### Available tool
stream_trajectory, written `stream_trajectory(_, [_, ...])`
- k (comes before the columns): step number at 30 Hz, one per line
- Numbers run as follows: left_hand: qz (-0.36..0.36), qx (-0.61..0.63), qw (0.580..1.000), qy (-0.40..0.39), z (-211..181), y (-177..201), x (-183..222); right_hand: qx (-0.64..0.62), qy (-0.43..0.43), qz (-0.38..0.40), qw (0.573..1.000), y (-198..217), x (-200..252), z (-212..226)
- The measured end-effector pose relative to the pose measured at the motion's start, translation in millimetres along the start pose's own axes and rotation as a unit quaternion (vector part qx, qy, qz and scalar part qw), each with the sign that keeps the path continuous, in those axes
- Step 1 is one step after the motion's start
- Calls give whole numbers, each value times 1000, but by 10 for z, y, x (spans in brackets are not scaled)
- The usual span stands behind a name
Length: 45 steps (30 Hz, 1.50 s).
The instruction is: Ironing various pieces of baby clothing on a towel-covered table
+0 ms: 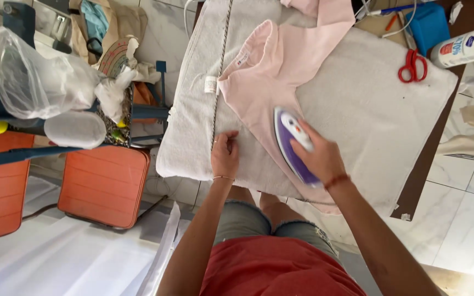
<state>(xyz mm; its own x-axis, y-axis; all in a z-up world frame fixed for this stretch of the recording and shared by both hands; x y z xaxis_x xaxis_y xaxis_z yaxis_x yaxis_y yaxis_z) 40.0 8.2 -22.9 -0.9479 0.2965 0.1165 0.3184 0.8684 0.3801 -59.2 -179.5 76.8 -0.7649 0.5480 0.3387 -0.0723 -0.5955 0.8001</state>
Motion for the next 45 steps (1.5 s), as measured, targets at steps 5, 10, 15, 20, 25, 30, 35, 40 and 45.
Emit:
stream_trajectory(5, [38,69,996,43,-50,42,-7,35,-171,63,983,118,1096,-482])
stream_trajectory(10, [56,122,985,105,-60,19,-36,66,-177,-8,982,-61,1699,-983])
stream_trajectory(15, [32,305,930,201,71,-156,-216,51,-162,-33,985,-18,1227,-633])
stream_trajectory(20, [-19,336,896,290,-75,-213,-509,-1,-159,15,987,71,344,55])
stream_trajectory(25, [-84,328,906,252,35,-350,-856,-27,-97,38,994,22,-198,443])
stream_trajectory(30, [-89,159,961,210,178,-350,-1185,-26,19,152,988,91,-316,643])
stream_trajectory(35, [-9,-67,980,186,1,-98,-1281,-44,-54,51,996,58,-454,804])
stream_trajectory(40, [27,-108,992,54,-399,104,-1226,-18,-24,99,995,10,-538,846])
stream_trajectory(45, [64,-320,918,-224,-206,-26,-1291,0,-104,38,994,-18,-467,741])
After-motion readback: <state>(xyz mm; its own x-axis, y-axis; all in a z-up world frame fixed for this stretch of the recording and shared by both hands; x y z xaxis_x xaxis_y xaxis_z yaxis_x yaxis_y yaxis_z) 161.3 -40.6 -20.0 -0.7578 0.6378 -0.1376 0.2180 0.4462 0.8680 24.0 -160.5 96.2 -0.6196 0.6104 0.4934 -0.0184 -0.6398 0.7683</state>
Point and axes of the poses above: each hand's wrist, its own x-axis away from the middle knuckle, its own y-axis out of the back of the hand, z = x × y, the point moved 1 cm from there along -x, towards the middle knuckle, and after that the axes turned 9 degrees about x, right-handed, at the moved point
